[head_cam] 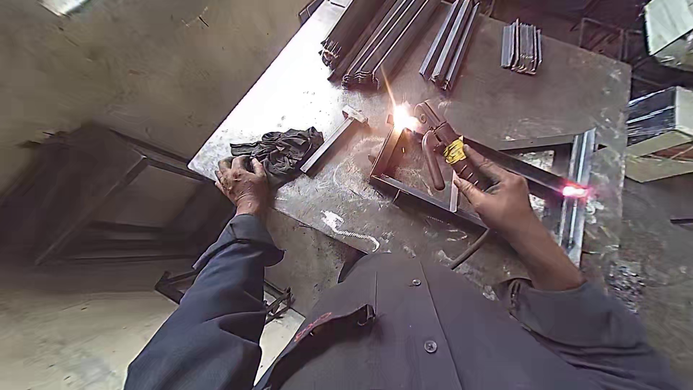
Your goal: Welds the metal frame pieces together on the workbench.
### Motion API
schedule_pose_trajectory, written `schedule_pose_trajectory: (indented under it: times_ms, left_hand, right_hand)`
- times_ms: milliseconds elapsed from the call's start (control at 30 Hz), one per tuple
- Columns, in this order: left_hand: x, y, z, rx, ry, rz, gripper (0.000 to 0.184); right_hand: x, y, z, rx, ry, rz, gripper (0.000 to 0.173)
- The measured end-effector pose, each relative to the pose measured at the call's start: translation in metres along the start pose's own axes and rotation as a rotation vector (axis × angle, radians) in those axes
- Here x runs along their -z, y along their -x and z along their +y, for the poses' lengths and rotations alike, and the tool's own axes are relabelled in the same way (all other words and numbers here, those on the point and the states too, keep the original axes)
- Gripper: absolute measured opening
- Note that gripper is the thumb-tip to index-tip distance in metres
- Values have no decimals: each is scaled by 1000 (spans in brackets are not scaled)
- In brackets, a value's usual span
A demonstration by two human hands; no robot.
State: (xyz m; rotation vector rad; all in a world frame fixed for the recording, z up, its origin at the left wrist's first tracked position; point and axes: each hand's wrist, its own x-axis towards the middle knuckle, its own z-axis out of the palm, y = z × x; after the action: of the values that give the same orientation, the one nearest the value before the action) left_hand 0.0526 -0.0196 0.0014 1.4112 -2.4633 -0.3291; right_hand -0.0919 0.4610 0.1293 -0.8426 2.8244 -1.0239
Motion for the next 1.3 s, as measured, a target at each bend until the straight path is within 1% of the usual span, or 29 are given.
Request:
schedule_pose_trajectory:
  times_ms: [67,133,200,333,400,533,600,967,1133,1300]
  left_hand:
    - [3,2,3,11,3,-18,47]
    - [10,6,8,23,2,-44,47]
    - [11,8,9,2,11,-25,45]
    - [6,4,5,5,3,-20,44]
    - [2,1,2,5,-4,-11,44]
    - [4,2,4,27,-4,-31,44]
    - [6,3,5,25,6,-31,43]
    - [4,3,3,2,19,-17,44]
    - [3,2,1,7,14,-14,45]
    - [10,7,7,7,24,-20,44]
  right_hand:
    - [1,3,0,-9,10,-1,54]
    - [2,4,-1,-33,9,-1,45]
    - [3,4,-3,-32,14,-10,53]
    - [-1,3,-2,28,32,13,53]
    - [-2,2,-1,34,31,3,57]
    - [-2,2,-4,32,67,11,54]
    - [-2,2,-6,18,85,5,55]
    - [-5,2,-1,90,130,10,56]
    - [-5,2,-3,84,149,-4,55]
    - [-4,3,-4,80,153,-3,56]
